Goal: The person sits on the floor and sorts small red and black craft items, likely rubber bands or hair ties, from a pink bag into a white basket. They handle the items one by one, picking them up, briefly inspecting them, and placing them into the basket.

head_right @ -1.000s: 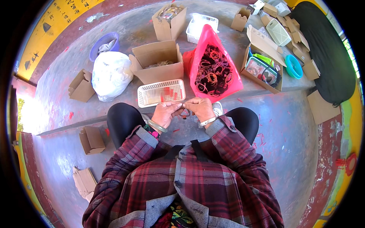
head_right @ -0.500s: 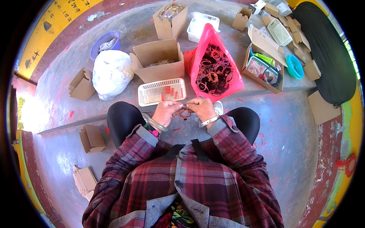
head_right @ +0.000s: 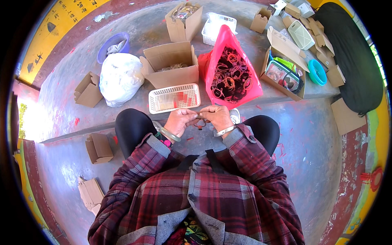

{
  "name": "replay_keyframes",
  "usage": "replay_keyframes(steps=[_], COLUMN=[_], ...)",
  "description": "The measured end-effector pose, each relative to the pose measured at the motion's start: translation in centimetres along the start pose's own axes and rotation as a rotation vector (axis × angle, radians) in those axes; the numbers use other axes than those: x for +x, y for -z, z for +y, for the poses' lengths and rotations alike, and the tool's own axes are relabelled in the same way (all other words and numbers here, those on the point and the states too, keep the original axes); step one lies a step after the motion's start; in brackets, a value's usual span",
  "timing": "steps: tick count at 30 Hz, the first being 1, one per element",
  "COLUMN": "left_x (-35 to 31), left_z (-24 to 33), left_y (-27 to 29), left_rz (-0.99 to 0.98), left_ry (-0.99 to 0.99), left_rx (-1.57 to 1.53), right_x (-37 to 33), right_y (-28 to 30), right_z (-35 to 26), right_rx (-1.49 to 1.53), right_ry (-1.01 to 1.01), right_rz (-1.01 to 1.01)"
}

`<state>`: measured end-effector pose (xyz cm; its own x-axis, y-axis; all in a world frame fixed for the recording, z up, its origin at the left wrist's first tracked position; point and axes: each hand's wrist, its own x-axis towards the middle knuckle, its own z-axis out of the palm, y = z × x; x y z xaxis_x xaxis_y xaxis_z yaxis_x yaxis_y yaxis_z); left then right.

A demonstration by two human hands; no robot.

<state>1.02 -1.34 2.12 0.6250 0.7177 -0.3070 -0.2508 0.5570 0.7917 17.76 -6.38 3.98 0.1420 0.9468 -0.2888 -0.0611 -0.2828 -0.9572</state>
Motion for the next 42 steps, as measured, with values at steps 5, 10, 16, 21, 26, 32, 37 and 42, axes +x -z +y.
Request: replay_keyframes(steps=[5, 10, 16, 21, 26, 32, 37, 42], left_x=[0.0, 0.3, 0.4, 0.1, 0.0, 0.1, 0.2, 0.2], left_z=[0.1, 0.2, 0.3, 0.6, 0.6, 0.4, 0.9, 1.2], left_y=[0.0, 0.1, 0.7, 0.2, 0.3, 0.4, 0.7, 1.1], left_rz=[-0.007, -0.031, -0.048, -0.017, -0.032, -0.027, -0.075, -0.080], left_ry=[0.035, 0.007, 0.029, 0.044, 0.062, 0.071, 0.127, 0.148], left_rx=[-0.016, 0.005, 0.008, -0.035, -0.017, -0.071, -0.203, -0.236], right_x=[-0.1, 0.3, 0.0, 0.1, 0.1, 0.3, 0.6, 0.1], right_y=[-0.1, 0.4, 0.5, 0.5, 0.3, 0.3, 0.6, 0.5], right_z=[-0.3, 0.2, -0.2, -0.1, -0.1, 0.4, 0.6, -0.8], right_rx=[-0.053, 0.077, 0.054, 0.082, 0.102, 0.182, 0.047, -0.182], right_ry=[-0.012, -0.040, -0.018, -0.005, 0.002, -0.010, 0.119, 0.251], right_rz=[0.026, -0.003, -0.029, -0.046, -0.051, -0.102, -0.162, -0.170])
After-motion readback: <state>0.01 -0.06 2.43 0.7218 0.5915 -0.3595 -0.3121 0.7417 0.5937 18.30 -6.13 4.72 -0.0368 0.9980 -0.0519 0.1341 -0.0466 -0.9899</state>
